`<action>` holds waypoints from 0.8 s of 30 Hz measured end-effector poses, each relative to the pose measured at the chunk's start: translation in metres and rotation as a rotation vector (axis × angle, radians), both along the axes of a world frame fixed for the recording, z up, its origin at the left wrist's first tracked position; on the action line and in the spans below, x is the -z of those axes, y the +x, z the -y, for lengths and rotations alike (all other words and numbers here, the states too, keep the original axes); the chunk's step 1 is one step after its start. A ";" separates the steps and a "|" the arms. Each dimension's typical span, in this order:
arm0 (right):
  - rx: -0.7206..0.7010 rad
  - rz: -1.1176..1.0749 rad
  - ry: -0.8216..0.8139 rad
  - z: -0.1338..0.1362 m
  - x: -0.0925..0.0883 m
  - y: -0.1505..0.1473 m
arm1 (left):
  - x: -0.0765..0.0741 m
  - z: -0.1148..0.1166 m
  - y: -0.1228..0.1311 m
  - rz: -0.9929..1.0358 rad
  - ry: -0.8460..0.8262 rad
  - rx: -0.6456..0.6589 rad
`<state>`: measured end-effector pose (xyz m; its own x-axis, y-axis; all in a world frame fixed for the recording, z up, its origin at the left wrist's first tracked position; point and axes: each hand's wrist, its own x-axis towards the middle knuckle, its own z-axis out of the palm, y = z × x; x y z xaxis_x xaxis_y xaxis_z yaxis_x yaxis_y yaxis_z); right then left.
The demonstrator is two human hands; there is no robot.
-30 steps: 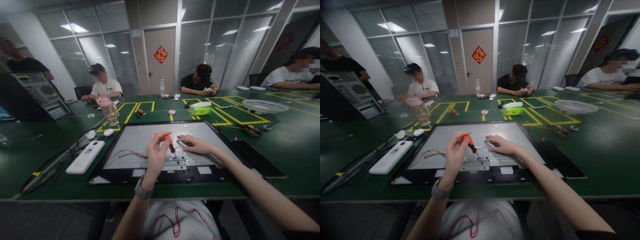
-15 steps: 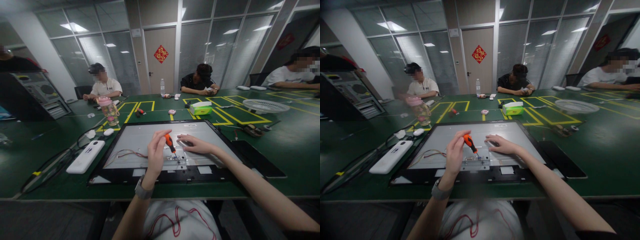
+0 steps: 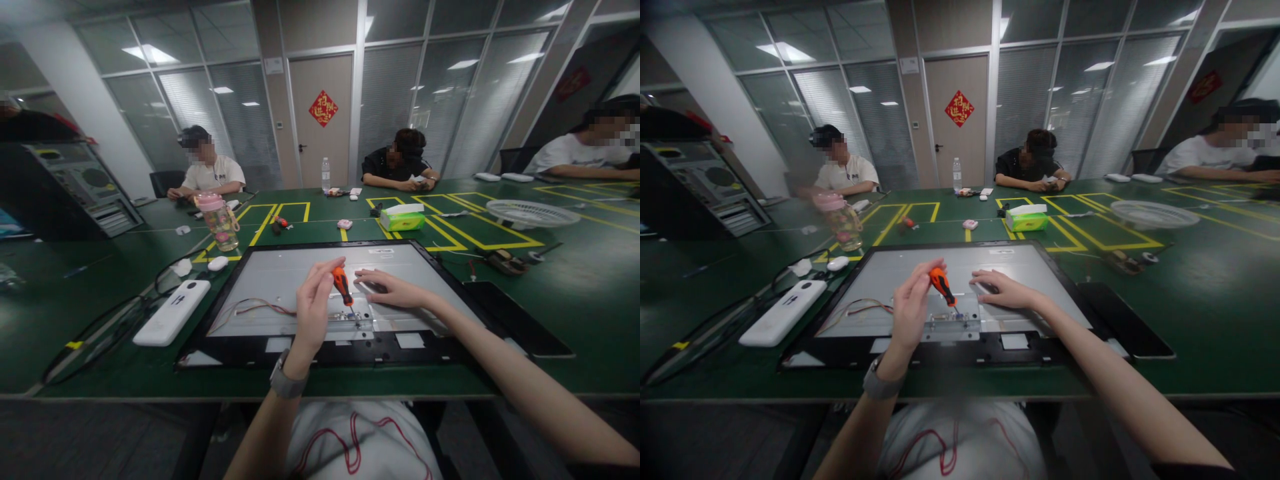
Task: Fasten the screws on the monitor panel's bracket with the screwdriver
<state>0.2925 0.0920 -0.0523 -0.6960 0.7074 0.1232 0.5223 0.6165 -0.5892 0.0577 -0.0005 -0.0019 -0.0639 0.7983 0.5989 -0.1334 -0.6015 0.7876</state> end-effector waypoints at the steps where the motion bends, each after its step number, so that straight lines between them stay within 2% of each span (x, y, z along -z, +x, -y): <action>1: 0.000 0.000 0.001 0.000 0.000 0.000 | 0.000 0.000 0.000 0.007 -0.008 0.018; 3: 0.002 -0.001 0.004 0.000 0.001 0.000 | -0.001 0.001 0.000 0.006 -0.009 0.028; 8: 0.003 -0.007 0.004 0.000 0.001 0.000 | -0.003 0.001 0.000 -0.007 0.054 -0.042; 14: 0.004 -0.005 0.007 0.000 0.001 -0.001 | 0.001 -0.001 0.000 -0.010 0.017 0.013; 19: 0.003 -0.011 0.004 0.000 0.001 0.000 | 0.000 -0.001 0.000 -0.022 0.071 -0.050; 24: 0.005 -0.017 0.002 0.001 0.000 0.000 | 0.000 0.001 0.000 0.001 0.000 0.042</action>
<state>0.2927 0.0908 -0.0519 -0.6902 0.7107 0.1363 0.5155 0.6151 -0.5966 0.0575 -0.0010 -0.0024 -0.0312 0.8006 0.5984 -0.1594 -0.5951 0.7877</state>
